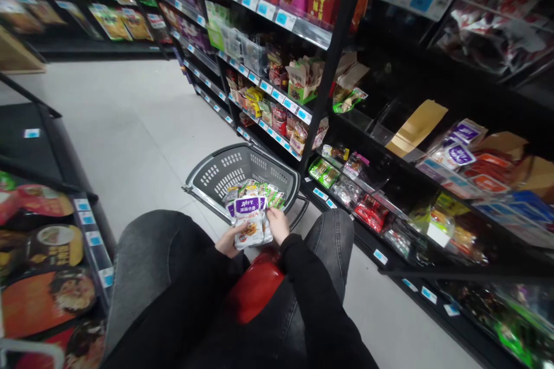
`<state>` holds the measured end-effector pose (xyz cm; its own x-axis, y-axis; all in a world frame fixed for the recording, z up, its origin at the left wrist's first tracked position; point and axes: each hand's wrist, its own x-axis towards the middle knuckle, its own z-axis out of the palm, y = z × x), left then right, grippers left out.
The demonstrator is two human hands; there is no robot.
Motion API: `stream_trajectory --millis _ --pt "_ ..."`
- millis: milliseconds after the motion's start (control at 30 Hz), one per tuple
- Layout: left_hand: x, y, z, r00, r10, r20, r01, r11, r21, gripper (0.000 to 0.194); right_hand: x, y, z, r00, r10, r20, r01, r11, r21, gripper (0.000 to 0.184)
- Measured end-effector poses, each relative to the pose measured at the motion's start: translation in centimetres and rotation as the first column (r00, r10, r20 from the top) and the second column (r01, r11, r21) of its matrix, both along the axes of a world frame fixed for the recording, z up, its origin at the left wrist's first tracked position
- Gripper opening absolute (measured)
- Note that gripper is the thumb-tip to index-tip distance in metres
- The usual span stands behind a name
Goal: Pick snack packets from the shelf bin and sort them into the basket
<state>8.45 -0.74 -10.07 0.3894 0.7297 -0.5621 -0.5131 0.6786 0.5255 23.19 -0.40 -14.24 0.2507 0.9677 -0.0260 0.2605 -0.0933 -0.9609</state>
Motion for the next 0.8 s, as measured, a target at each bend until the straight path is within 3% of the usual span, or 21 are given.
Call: stream_trajectory --millis 133,267,400,500,633,800 --pt "0.1 0.0 -0.2 1.0 -0.014 -0.02 0.014 0.999 0.031 0.033 -0.2 -0.5 1.3 0.986 -0.154 0.058 0.145 0.98 0.14 0.018" --pt "0.0 0.1 -0.6 0.999 -0.015 -0.035 0.017 0.998 0.058 0.034 -0.4 -0.8 2.3 0.998 -0.059 -0.03 0.062 0.989 0.131 0.026" --pt "-0.1 0.2 -1.2 0.999 -0.034 -0.038 0.037 0.995 0.09 0.032 -0.3 -0.4 2.5 0.989 -0.006 -0.15 0.014 0.999 0.051 0.034" --pt "-0.1 0.2 -1.6 1.0 -0.023 -0.011 0.024 0.995 0.097 0.035 0.1 -0.1 2.5 0.976 0.029 -0.217 -0.015 0.998 0.066 0.034" --pt "-0.1 0.2 -1.9 1.0 -0.008 -0.006 0.008 0.994 0.11 0.041 0.2 -0.1 2.2 0.97 -0.001 -0.243 0.018 0.997 0.072 0.028" --pt "-0.1 0.3 -1.9 1.0 -0.013 -0.003 0.014 0.99 0.141 0.05 -0.5 -0.9 2.3 0.986 -0.072 -0.148 0.09 0.989 0.119 0.032"
